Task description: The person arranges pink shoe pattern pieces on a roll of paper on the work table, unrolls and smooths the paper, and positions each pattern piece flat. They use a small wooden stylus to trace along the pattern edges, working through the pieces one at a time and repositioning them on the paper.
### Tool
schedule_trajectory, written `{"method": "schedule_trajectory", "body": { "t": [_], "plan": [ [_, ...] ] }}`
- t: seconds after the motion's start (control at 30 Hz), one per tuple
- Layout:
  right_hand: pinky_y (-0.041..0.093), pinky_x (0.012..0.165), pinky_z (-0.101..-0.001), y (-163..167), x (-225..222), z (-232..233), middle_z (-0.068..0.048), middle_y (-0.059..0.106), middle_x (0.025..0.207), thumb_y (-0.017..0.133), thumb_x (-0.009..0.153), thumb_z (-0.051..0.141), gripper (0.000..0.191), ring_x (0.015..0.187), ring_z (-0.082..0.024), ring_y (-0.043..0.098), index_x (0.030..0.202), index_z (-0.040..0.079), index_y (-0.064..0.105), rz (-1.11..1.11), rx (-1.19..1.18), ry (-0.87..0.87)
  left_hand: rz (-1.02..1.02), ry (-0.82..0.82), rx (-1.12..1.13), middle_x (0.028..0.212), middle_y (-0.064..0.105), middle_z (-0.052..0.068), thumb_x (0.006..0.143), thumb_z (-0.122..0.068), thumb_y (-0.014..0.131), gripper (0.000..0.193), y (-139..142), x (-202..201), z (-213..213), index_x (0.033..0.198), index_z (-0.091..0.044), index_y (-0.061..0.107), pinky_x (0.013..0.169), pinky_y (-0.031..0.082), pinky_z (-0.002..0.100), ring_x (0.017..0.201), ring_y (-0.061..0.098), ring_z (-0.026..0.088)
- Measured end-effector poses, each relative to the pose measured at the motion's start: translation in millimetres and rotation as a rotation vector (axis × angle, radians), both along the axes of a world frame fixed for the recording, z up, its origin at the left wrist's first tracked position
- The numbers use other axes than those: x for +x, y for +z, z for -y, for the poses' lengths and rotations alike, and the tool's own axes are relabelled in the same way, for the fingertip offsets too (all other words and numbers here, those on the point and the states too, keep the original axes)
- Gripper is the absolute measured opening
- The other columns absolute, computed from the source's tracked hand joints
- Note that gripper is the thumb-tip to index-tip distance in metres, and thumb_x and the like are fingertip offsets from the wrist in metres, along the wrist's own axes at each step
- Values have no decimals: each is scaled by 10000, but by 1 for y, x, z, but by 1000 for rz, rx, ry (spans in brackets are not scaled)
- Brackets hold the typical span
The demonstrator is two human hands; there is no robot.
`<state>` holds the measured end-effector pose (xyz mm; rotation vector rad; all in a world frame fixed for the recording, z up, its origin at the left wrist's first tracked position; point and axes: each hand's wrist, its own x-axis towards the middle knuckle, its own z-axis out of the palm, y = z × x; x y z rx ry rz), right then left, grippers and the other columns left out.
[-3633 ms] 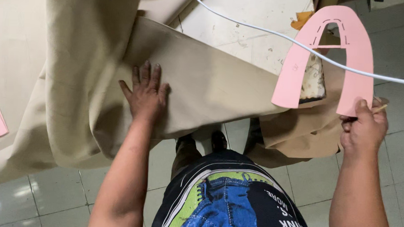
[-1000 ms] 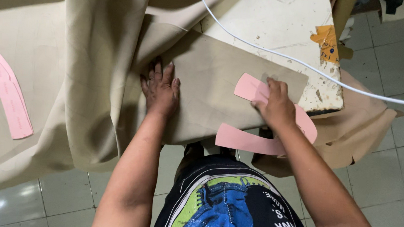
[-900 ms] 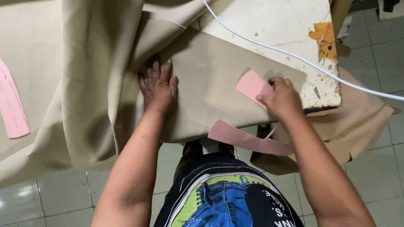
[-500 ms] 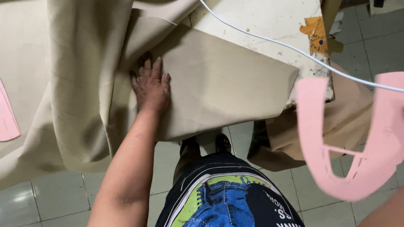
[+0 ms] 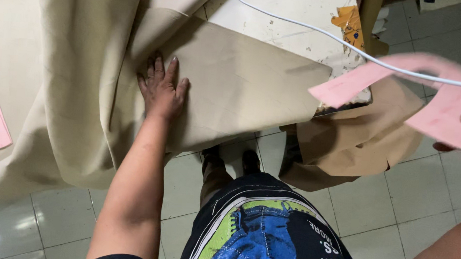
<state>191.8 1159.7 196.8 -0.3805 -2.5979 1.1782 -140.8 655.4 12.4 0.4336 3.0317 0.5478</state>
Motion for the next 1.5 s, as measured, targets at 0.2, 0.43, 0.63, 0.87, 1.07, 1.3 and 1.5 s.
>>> {"method": "schedule_trajectory", "body": {
  "t": [0.2, 0.43, 0.63, 0.87, 1.07, 1.3, 1.5],
  "plan": [
    [575, 863, -347, -19, 19, -6, -177, 696, 1132, 525, 1073, 206, 295, 987, -223, 691, 1255, 14, 655, 162, -175, -251, 46, -16, -72, 1725, 103, 138, 976, -598, 506, 755, 6, 15, -12, 1623, -249, 334, 1220, 1, 651, 1584, 86, 357],
    [624, 751, -340, 7, 5, 36, -149, 814, 1055, 684, 871, 14, 256, 868, -227, 790, 1115, 0, 763, 575, 29, 23, 212, -131, -159, 1698, -63, 179, 886, -705, 537, 1023, 22, 96, -62, 1637, -137, 136, 1176, -106, 659, 1561, -112, 375],
    [617, 742, -264, 32, -13, 65, -70, 792, 1026, 684, 806, -40, 280, 889, -158, 745, 1063, 15, 780, 367, 30, 328, -228, -516, -202, 1648, 375, 93, 905, -293, 622, 591, 13, 173, -69, 1483, -250, 509, 1256, 131, 579, 1572, 243, 307],
    [596, 708, -273, 41, -48, 102, -137, 777, 978, 683, 826, -92, 208, 844, -163, 746, 1019, -31, 731, 101, -38, 297, 0, -555, 116, 1410, 622, 55, 984, -250, 602, 360, 14, 184, -73, 1335, -173, 606, 1251, 352, 455, 1378, 530, 260],
    [588, 753, -277, 56, -68, 120, -143, 757, 1005, 672, 886, -89, 144, 862, -171, 743, 1020, -50, 708, -8, 25, 307, 26, -6, -202, 1623, 261, 203, 875, -566, 632, 877, 58, 121, -66, 1543, -77, 343, 1132, 170, 678, 1497, 228, 394],
    [576, 740, -300, 61, -82, 137, -107, 780, 1021, 710, 855, -24, 167, 840, -187, 744, 1022, -20, 721, -32, 102, 400, 122, -410, -14, 1617, 369, 146, 915, -520, 653, 743, 41, 190, -73, 1505, -112, 458, 1224, 211, 602, 1484, 323, 413],
    [591, 791, -326, 54, -91, 133, -110, 764, 1039, 752, 848, 23, 166, 917, -216, 751, 1012, 7, 731, -101, 236, 441, -55, -257, 64, 1533, 502, 77, 1003, -419, 650, 549, 25, 203, -67, 1496, -215, 517, 1242, 291, 504, 1471, 447, 279]
  ]
}}
